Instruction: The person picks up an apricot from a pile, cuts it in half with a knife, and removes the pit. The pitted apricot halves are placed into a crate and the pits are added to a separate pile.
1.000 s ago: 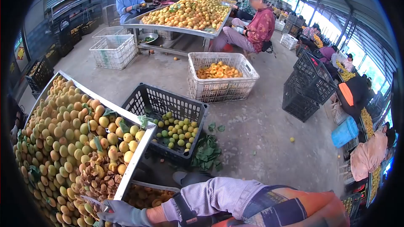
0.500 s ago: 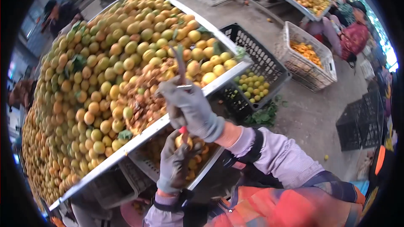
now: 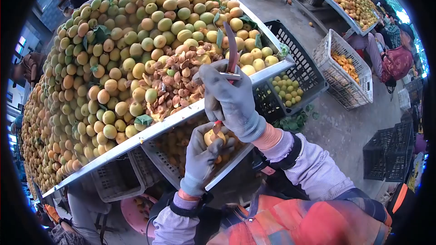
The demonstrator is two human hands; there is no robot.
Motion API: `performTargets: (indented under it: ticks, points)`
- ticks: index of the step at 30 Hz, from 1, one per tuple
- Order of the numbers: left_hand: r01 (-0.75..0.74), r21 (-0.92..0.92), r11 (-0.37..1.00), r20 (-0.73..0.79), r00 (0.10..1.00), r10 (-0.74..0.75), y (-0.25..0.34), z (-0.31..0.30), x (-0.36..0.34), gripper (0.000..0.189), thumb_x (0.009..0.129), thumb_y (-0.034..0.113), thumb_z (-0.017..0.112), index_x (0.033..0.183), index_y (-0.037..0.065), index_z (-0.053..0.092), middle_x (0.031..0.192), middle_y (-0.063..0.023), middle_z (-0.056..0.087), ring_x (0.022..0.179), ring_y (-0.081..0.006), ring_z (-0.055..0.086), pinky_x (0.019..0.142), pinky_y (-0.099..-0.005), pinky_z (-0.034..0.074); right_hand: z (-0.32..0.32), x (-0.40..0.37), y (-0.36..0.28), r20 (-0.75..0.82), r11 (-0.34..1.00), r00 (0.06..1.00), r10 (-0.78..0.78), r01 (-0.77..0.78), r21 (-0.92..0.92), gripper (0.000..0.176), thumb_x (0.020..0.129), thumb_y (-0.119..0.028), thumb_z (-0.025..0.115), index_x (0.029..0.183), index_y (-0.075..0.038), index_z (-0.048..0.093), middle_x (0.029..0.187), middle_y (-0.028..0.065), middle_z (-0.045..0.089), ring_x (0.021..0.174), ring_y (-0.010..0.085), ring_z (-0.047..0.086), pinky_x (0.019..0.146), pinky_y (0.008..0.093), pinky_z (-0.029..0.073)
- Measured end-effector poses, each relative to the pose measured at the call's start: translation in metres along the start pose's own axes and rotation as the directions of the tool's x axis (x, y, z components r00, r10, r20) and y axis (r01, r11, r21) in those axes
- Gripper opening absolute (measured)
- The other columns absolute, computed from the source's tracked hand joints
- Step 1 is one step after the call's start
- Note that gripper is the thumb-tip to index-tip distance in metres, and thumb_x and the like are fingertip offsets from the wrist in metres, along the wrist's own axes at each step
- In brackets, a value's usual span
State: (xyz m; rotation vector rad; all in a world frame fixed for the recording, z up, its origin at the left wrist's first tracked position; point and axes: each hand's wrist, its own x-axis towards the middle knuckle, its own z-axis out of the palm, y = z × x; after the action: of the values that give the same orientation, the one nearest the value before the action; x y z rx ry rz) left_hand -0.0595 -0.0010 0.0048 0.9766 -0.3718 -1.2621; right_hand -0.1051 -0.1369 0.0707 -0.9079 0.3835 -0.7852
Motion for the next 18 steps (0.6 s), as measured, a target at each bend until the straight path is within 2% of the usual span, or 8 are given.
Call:
performTargets:
  ticks: [5,9,11,13,15,16,17,18]
  points:
    - [-0.061,0.055,0.997,-0.073,0.995,0.065,-0.004,0.005,0.001,0.038,0.091,0.014,0.058,0.121,-0.001,0.041,0.11,-0.0103,0.057,0.094,-0.017,0.061,0.083,-0.0304,0.052,0.011,-0.007,0.007,-0.032,0.997,0.997,-0.066,0.064,-0.052,0.021,0.087,-0.017,0.063,0.095,0.0,0.055,0.057,0.0016,0.055,0.035,0.0053,0.042,0.032,0.0192,0.031]
    - [-0.137,0.141,0.98,-0.086,0.985,0.15,-0.014,-0.003,0.002,0.032,0.089,0.009,0.059,0.116,-0.003,0.048,0.107,-0.0077,0.06,0.093,-0.0135,0.06,0.082,-0.0277,0.049,0.007,-0.008,0.031,0.14,0.95,0.964,-0.225,0.249,-0.188,0.014,0.083,-0.009,0.068,0.093,-0.002,0.062,0.073,-0.0017,0.057,0.063,0.005,0.054,0.054,0.0195,0.043]
    - [-0.149,0.27,0.951,-0.135,0.972,0.191,-0.013,-0.002,0.001,0.025,0.087,0.004,0.058,0.11,-0.003,0.054,0.104,-0.0058,0.062,0.092,-0.012,0.058,0.081,-0.0262,0.047,0.01,-0.003,0.039,0.366,0.631,0.745,-0.557,0.667,-0.397,0.011,0.081,-0.007,0.069,0.09,-0.003,0.063,0.073,0.001,0.056,0.065,0.0085,0.056,0.056,0.0232,0.045]
    - [-0.167,0.333,0.928,-0.134,0.966,0.222,-0.017,-0.008,0.001,0.024,0.085,0.002,0.057,0.109,-0.003,0.055,0.102,-0.0064,0.062,0.091,-0.0121,0.059,0.079,-0.0254,0.048,0.011,-0.01,0.041,0.335,0.656,0.786,-0.52,0.619,-0.432,0.012,0.078,-0.006,0.07,0.087,-0.004,0.063,0.071,0.0034,0.054,0.066,0.0107,0.057,0.057,0.025,0.046]
    - [-0.183,0.395,0.9,-0.128,0.96,0.251,-0.02,-0.012,0.002,0.023,0.084,0.0,0.057,0.107,-0.003,0.057,0.1,-0.0069,0.063,0.089,-0.0123,0.06,0.076,-0.0246,0.048,0.008,-0.009,0.05,0.496,0.405,0.656,-0.569,0.749,-0.525,0.014,0.078,-0.006,0.07,0.089,-0.004,0.062,0.069,0.004,0.054,0.064,0.0107,0.057,0.056,0.026,0.047]
    - [-0.149,0.387,0.91,-0.151,0.963,0.223,-0.021,-0.013,0.002,0.026,0.086,0.002,0.057,0.111,-0.003,0.054,0.1,-0.0078,0.062,0.088,-0.013,0.061,0.075,-0.0247,0.05,0.013,-0.008,0.054,0.354,0.563,0.748,-0.562,0.659,-0.499,0.018,0.077,-0.01,0.072,0.09,-0.005,0.061,0.068,0.0022,0.054,0.057,0.0098,0.055,0.047,0.0264,0.045]
    - [-0.118,0.379,0.918,-0.174,0.965,0.195,-0.02,-0.012,0.002,0.03,0.087,0.005,0.057,0.115,-0.003,0.052,0.101,-0.0087,0.061,0.086,-0.0138,0.062,0.074,-0.0247,0.051,0.007,-0.006,0.049,0.355,0.563,0.747,-0.562,0.66,-0.497,0.018,0.077,-0.01,0.072,0.09,-0.005,0.061,0.068,0.0022,0.054,0.057,0.0098,0.055,0.047,0.0264,0.045]
    - [-0.119,0.379,0.918,-0.176,0.964,0.197,-0.017,-0.008,0.001,0.03,0.087,0.005,0.057,0.115,-0.003,0.052,0.101,-0.0087,0.061,0.086,-0.0138,0.062,0.074,-0.0247,0.051,-0.003,-0.001,0.038,0.106,0.935,0.962,-0.251,0.269,-0.23,0.014,0.08,-0.01,0.068,0.091,-0.004,0.062,0.065,0.0004,0.054,0.051,0.0086,0.051,0.044,0.0242,0.041]
